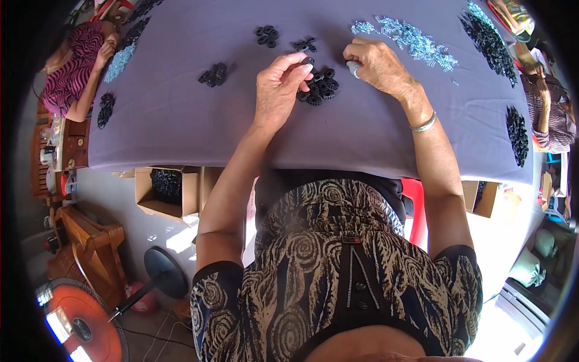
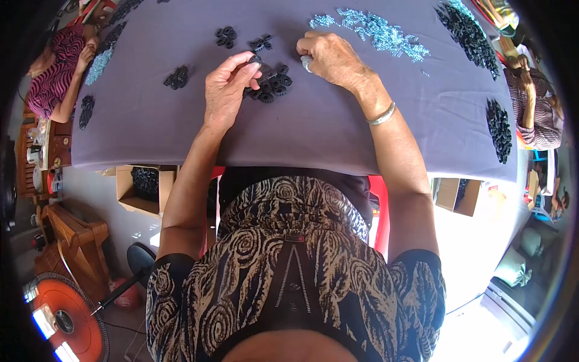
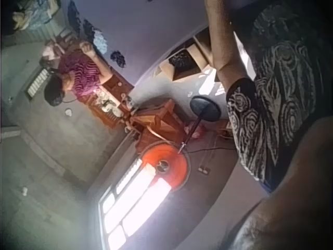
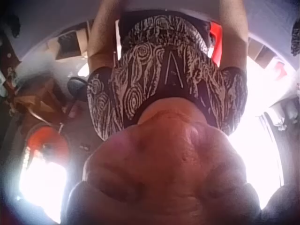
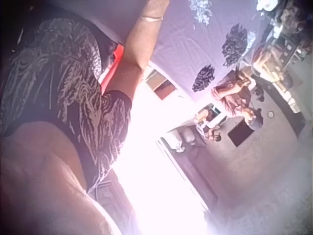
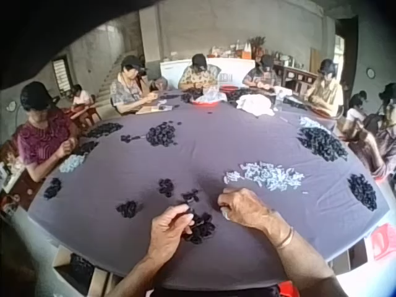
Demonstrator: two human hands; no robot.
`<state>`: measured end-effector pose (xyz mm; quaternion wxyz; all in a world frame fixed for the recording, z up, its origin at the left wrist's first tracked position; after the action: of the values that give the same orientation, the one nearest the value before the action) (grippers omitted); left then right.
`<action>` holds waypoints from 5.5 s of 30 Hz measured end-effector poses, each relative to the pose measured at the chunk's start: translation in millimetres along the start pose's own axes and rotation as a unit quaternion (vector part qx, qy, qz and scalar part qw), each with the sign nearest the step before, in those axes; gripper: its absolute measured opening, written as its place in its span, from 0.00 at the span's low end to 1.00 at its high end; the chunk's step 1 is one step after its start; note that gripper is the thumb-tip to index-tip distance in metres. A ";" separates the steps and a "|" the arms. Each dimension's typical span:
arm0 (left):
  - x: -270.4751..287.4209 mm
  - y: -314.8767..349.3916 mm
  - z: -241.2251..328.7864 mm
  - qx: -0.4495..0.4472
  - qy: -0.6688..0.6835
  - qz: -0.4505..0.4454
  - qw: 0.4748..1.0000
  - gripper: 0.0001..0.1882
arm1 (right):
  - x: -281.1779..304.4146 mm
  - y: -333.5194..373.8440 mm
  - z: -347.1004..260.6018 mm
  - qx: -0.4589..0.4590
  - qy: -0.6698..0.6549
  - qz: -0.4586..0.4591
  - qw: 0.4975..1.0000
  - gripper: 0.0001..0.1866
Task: Assembling small garment components by inserting silver-colored inserts into black plastic housings at a workshop table.
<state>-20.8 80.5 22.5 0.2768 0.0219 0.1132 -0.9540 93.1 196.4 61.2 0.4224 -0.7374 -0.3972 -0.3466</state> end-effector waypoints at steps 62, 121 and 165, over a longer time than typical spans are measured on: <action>-9.4 7.7 0.3 -0.046 -0.096 -0.003 0.994 0.08 | -33.8 -7.9 -17.3 -0.117 -0.435 0.010 0.893 0.06; 99.7 -13.1 64.4 -0.176 -0.522 0.167 0.818 0.08 | -8.7 3.8 53.3 -0.158 -0.563 0.178 0.791 0.13; 62.4 -15.3 19.5 -0.147 -0.522 0.059 0.838 0.11 | -43.7 -49.6 -36.3 0.131 0.008 0.042 0.990 0.15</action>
<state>-81.3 55.9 38.1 0.3505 -0.5133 0.0895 -0.7782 23.8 167.2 56.1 0.5331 -0.6887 -0.4044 -0.2794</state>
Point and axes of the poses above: each hand's wrist, its own y-axis away from the middle knuckle, its own x-axis out of the back of the hand, z = x × y, the point moved 10 cm from there along -y, towards the middle knuckle, and after that the axes turned 3 degrees about -y, right-handed, at the moved point
